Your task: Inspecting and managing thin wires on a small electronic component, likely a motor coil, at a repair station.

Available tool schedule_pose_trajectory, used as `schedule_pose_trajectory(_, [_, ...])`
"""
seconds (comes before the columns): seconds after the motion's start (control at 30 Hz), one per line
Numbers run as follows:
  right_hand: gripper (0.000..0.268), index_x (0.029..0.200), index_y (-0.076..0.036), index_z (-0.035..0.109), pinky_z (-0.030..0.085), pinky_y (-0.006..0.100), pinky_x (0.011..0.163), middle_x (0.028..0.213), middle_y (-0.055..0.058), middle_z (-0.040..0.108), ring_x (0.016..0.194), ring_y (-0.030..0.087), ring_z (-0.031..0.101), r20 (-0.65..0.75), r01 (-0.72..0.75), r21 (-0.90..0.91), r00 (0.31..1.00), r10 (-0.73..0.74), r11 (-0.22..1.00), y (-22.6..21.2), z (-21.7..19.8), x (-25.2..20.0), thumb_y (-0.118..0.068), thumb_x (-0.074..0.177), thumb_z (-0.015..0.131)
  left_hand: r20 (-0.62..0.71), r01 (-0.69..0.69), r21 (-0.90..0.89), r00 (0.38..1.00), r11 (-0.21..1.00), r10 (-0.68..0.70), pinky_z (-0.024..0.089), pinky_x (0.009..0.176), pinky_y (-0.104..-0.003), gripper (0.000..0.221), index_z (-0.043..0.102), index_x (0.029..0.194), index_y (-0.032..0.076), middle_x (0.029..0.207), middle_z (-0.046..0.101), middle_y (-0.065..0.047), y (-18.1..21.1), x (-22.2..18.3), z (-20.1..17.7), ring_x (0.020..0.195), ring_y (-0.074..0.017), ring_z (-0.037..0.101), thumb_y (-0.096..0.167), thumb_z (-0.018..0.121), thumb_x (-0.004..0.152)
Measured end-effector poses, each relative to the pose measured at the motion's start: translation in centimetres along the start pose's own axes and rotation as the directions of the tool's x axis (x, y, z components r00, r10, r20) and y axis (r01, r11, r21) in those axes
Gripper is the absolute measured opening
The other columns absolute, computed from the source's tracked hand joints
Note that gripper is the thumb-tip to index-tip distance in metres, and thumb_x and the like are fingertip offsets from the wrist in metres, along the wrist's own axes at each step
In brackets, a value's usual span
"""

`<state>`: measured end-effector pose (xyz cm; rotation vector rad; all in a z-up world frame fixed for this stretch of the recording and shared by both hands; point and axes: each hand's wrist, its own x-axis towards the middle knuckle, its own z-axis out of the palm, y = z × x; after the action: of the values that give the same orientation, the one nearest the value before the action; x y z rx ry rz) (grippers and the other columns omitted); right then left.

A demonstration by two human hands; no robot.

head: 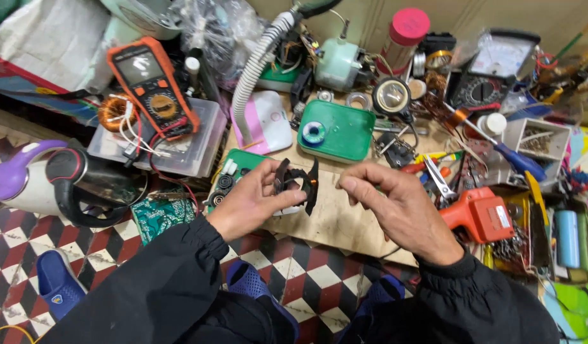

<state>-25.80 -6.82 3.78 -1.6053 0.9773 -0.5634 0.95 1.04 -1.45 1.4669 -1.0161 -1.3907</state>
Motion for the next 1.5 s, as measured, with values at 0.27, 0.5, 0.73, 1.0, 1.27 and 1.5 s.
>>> schedule_pose_trajectory(0.27, [0.02,0.102,-0.006,0.085,0.057,0.03,0.055,0.067,0.007,0.064,0.059,0.012,0.059,-0.041,0.208,-0.025,0.977,-0.209,0.978,-0.2,-0.5,0.1,-0.019,0.108,0.071,0.084,-0.209,0.523,0.977,0.826,0.194,0.066,0.095,-0.055,0.059,0.065,0.142,0.016,0.123,0.081,-0.018,2.9,-2.4,0.9,0.116,-0.0463,0.08,0.026,0.091,0.09])
schedule_pose_trajectory(0.5, [0.018,0.105,-0.008,0.086,0.06,0.035,0.074,0.075,0.005,0.072,0.075,0.014,0.063,-0.061,0.27,0.002,0.961,-0.269,0.963,-0.2,-0.5,-0.5,-0.018,0.109,0.071,0.223,-0.516,0.567,0.846,0.641,0.484,0.065,0.097,-0.052,0.051,0.068,0.139,0.014,0.125,0.081,-0.015,3.0,-3.0,1.6,0.115,-0.0427,0.079,0.012,0.087,0.091])
schedule_pose_trajectory(0.73, [0.019,0.103,-0.008,0.084,0.06,0.034,0.075,0.075,0.004,0.071,0.076,0.014,0.063,-0.078,0.3,-0.004,0.951,-0.299,0.954,-0.6,-0.9,-0.8,-0.018,0.11,0.07,0.312,-0.649,0.565,0.739,0.509,0.597,0.06,0.106,-0.055,0.041,0.069,0.135,0.009,0.13,0.079,-0.014,3.9,-4.1,2.4,0.126,-0.0422,0.074,0.006,0.08,0.095])
schedule_pose_trajectory(1.0, [0.016,0.11,-0.003,0.079,0.055,0.026,0.075,0.096,-0.001,0.075,0.081,0.01,0.067,-0.058,0.168,0.036,0.984,-0.166,0.985,-0.5,-1.4,-1.1,-0.014,0.106,0.068,0.257,-0.579,0.547,0.804,0.605,0.536,0.059,0.109,-0.04,0.048,0.066,0.126,0.009,0.142,0.074,-0.01,3.9,-4.3,2.9,0.125,-0.0269,0.075,0.003,0.082,0.082])
schedule_pose_trajectory(1.27, [0.015,0.107,-0.004,0.079,0.056,0.026,0.076,0.092,0.0,0.075,0.081,0.01,0.067,-0.013,0.187,0.007,0.982,-0.187,0.982,-0.7,-1.7,-1.2,-0.015,0.106,0.068,-0.075,-0.226,0.566,0.944,0.793,0.323,0.061,0.094,-0.034,0.061,0.058,0.135,0.01,0.12,0.08,-0.007,1.2,-2.1,1.1,0.102,-0.0188,0.079,0.025,0.09,0.084])
schedule_pose_trajectory(1.5, [0.017,0.103,-0.006,0.08,0.056,0.027,0.071,0.088,-0.001,0.077,0.078,0.011,0.069,0.108,0.239,-0.065,0.967,-0.231,0.969,-1.6,-1.3,-1.5,-0.02,0.104,0.07,-0.154,-0.074,0.508,0.972,0.858,0.175,0.055,0.067,-0.026,0.062,0.062,0.134,0.009,0.105,0.078,-0.001,1.5,-2.1,1.6,0.073,-0.0107,0.063,0.031,0.091,0.084])
